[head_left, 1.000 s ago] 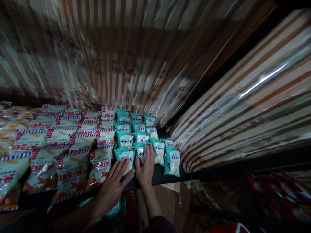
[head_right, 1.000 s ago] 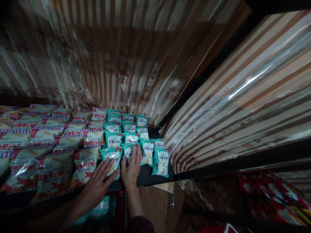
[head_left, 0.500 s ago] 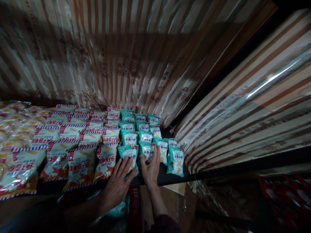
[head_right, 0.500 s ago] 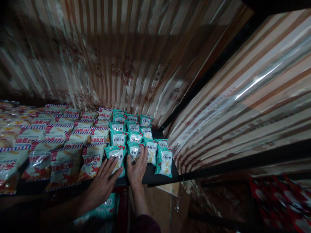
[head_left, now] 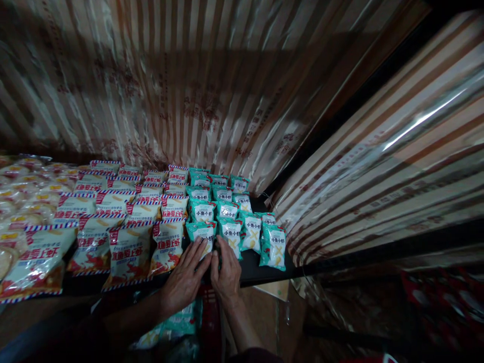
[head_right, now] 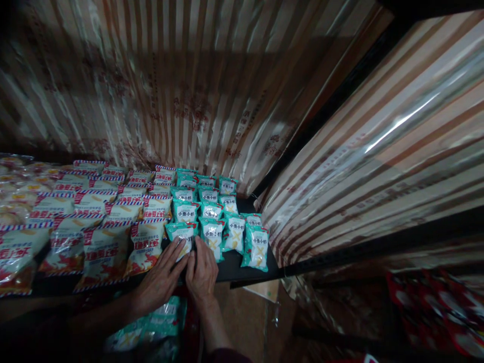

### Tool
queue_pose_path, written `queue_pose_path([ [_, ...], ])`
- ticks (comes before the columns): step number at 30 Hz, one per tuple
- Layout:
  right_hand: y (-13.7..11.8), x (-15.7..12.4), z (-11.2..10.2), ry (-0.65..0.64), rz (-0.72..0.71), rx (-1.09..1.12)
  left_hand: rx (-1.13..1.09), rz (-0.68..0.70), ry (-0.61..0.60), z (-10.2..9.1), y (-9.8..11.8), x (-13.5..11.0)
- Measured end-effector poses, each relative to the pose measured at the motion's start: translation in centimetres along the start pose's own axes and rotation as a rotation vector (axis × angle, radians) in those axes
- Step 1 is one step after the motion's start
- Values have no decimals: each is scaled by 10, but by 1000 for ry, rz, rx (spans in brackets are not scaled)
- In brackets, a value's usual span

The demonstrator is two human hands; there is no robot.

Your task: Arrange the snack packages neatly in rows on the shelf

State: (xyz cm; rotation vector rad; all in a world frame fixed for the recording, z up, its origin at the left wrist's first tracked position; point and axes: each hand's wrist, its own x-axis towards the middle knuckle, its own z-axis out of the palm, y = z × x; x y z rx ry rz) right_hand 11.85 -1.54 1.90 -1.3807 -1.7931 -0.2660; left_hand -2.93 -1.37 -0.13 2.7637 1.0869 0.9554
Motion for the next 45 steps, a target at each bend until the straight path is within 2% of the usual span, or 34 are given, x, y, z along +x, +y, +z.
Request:
queue_pose_path([
  [4, -4, -5, 2, -45, 51, 23, -36, -2, -2, -4, -4, 4],
  [13, 1, -6, 4, -41, 63, 50, -78, 19, -50, -14, -5, 13],
  [23, -3, -1, 8, -30, 79, 24, -57, -22, 27, -14, -8, 10],
  [31, 0, 7, 1, 12, 40, 37, -12, -63, 45, -13, 2, 11],
  [35, 5, 23, -3, 3, 78, 11, -6, -81, 44, -12, 1, 13],
  [40, 8, 70, 0, -159, 124, -44, -31, -81, 24, -14, -4, 16],
  [45, 9, 107, 15, -266, 124, -163, -52, -89, 7, -16, -6, 17],
])
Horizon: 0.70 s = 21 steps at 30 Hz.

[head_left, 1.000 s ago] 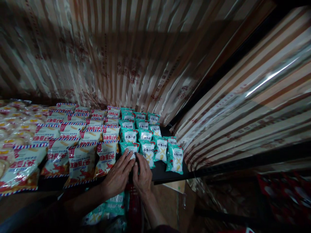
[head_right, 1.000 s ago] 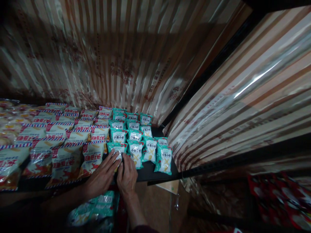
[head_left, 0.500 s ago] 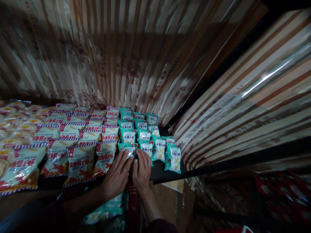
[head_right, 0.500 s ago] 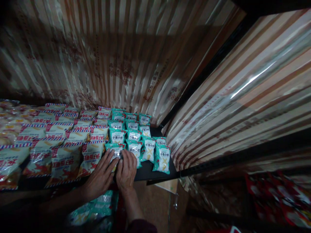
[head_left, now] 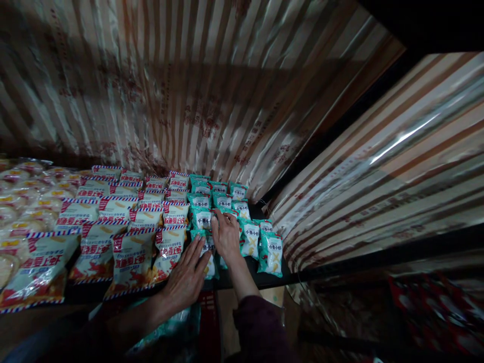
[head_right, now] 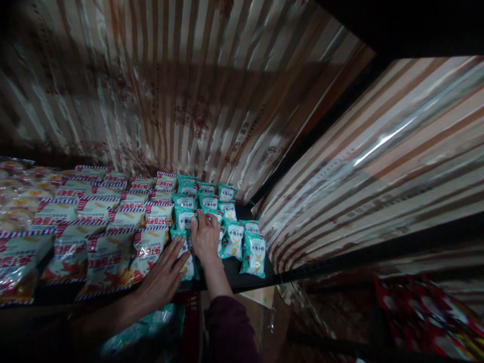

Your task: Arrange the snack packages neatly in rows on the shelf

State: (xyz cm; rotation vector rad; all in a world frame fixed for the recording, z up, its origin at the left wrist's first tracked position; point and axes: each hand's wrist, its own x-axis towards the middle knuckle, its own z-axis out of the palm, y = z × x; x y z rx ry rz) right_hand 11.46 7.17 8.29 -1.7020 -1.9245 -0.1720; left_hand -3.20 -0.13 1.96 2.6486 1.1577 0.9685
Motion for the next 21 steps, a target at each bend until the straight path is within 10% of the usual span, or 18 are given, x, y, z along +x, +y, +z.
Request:
queue_pose_path([
  [10, -10, 6, 8, -10, 1, -24, -17, 7, 6, -5, -2, 3],
  [21, 20, -68, 3, 329, 110, 69, 26, 43, 38, -1, -3, -2],
])
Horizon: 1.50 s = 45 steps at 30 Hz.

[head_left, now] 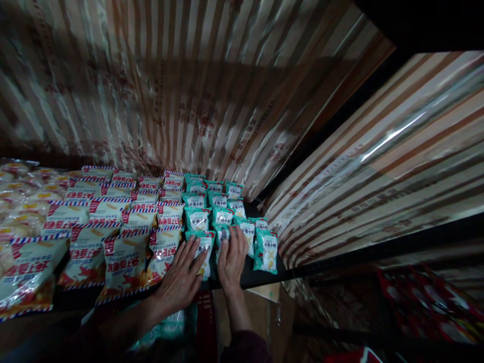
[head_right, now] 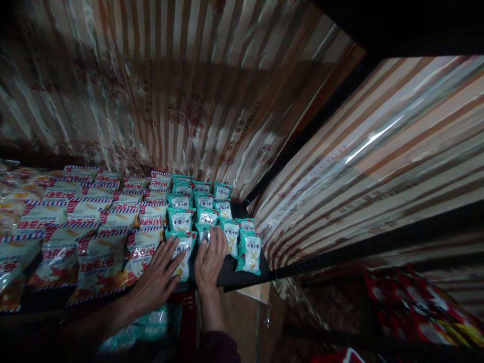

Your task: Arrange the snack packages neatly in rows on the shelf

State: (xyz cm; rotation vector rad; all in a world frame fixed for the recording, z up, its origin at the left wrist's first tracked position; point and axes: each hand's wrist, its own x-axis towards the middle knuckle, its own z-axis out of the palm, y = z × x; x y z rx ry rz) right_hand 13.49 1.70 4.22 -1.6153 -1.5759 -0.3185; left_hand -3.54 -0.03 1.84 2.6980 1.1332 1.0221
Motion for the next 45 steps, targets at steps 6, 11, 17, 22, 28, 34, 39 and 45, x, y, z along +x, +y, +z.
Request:
queue_pose_path([
  [6, 27, -21, 2, 14, 78, -10, -63, -20, 37, -13, 1, 6],
  [11, 31, -23, 3, -48, 80, 30, -114, -135, 88, -17, -1, 29],
  [17, 34, -18, 3, -122, 171, 104, -83, -86, 17, -7, -11, 73],
  [22, 38, -15, 7, -202, 238, 177, 59, -20, -204, 0, -8, 118],
  [28, 37, -8, 12, -244, 312, 264, 237, 10, -349, 13, -18, 158],
  [34, 36, 1, 16, -272, 357, 303, 253, 16, -373, 22, -33, 157],
  [39, 35, 2, 21, -273, 288, 285, 244, -17, -355, 22, -38, 153],
  [45, 34, 2, 20, -221, 191, 189, 233, -39, -346, 27, -45, 174],
])
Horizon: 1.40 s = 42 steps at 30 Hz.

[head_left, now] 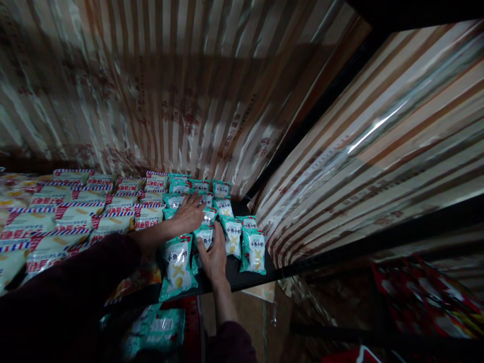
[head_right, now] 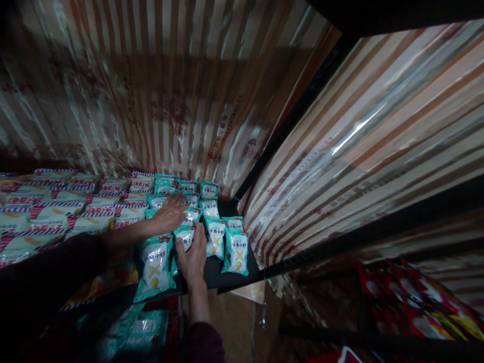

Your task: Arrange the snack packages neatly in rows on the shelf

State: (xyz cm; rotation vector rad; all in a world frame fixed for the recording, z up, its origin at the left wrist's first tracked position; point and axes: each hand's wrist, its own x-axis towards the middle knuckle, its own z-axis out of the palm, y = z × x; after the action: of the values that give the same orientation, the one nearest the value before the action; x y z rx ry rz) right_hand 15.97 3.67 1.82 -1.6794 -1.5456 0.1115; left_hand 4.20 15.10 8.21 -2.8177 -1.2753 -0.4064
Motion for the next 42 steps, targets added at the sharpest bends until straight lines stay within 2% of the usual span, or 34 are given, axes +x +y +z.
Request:
queue_pose_path([
  [7, -1, -4, -1, -9, -60, -122, 12, 16, -74, 9, -5, 30],
  [18, 1, -12, -5, -18, -91, -198, 36, 24, -113, 7, -7, 42],
  [22, -1, -15, -7, -28, -113, -200, 36, 34, -91, 9, -10, 41],
  [27, -2, -16, -15, -24, -161, -179, 18, 62, -53, 6, -4, 31],
  [32, 3, -19, -21, -44, -150, -138, -23, 105, -59, -7, 11, 14],
  [35, 3, -23, -24, -52, -135, -110, -44, 115, -79, -17, 18, -2],
  [38, 4, -26, -27, -36, -122, -91, -56, 122, -40, -23, 26, -24],
  [42, 8, -26, -32, 81, -132, -68, -48, 223, -5, -17, 44, -52],
])
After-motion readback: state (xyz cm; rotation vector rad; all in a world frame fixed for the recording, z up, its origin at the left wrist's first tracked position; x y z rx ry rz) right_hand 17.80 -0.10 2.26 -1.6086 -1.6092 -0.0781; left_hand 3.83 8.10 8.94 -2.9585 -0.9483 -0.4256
